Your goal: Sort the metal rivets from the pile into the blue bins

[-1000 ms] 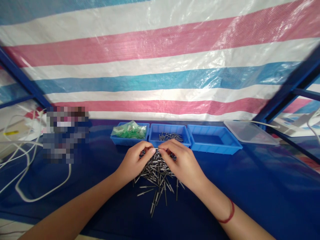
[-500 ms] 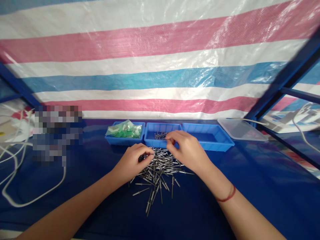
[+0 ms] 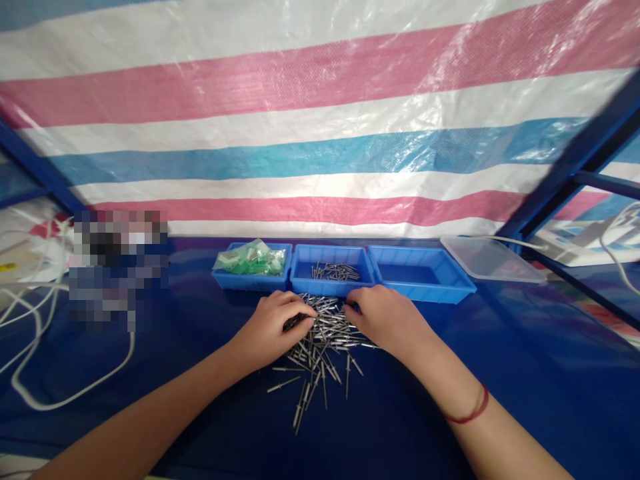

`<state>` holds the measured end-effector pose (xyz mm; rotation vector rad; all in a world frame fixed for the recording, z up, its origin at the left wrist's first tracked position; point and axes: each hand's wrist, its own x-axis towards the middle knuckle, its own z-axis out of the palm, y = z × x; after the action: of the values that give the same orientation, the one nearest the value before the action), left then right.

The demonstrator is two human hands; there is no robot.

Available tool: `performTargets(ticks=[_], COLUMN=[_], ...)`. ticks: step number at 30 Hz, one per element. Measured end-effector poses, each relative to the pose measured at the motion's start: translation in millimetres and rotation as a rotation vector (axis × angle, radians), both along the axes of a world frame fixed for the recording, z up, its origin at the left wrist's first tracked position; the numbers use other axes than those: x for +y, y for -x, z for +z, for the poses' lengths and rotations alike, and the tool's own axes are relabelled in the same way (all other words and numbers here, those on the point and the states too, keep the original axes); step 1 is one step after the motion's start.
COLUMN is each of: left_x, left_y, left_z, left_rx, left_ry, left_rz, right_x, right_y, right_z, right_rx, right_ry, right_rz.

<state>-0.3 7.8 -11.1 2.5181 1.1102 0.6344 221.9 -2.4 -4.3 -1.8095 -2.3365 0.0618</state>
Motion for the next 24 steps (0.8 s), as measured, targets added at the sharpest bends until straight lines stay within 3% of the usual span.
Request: performTargets(ticks=[8, 19, 24], left_x=[-2.1, -3.8, -3.8], left_y=[-0.9, -1.2, -1.6], left_z=[-0.5, -1.5, 1.3], left_rx=[-0.011, -0.006, 0.015], left_ry=[-0.002, 0.008, 0.025], left_rz=[0.016, 0.012, 0.015], right_x=[2.0, 1.7, -1.5], right_y=[19.6, 33.1, 31.1], right_z=[-2.8, -6.6, -2.5], right_rx=[0.072, 0.186, 0.203], right_ry=[0.057, 0.068, 0.095], right_rz=[-0.201, -0.189, -0.104])
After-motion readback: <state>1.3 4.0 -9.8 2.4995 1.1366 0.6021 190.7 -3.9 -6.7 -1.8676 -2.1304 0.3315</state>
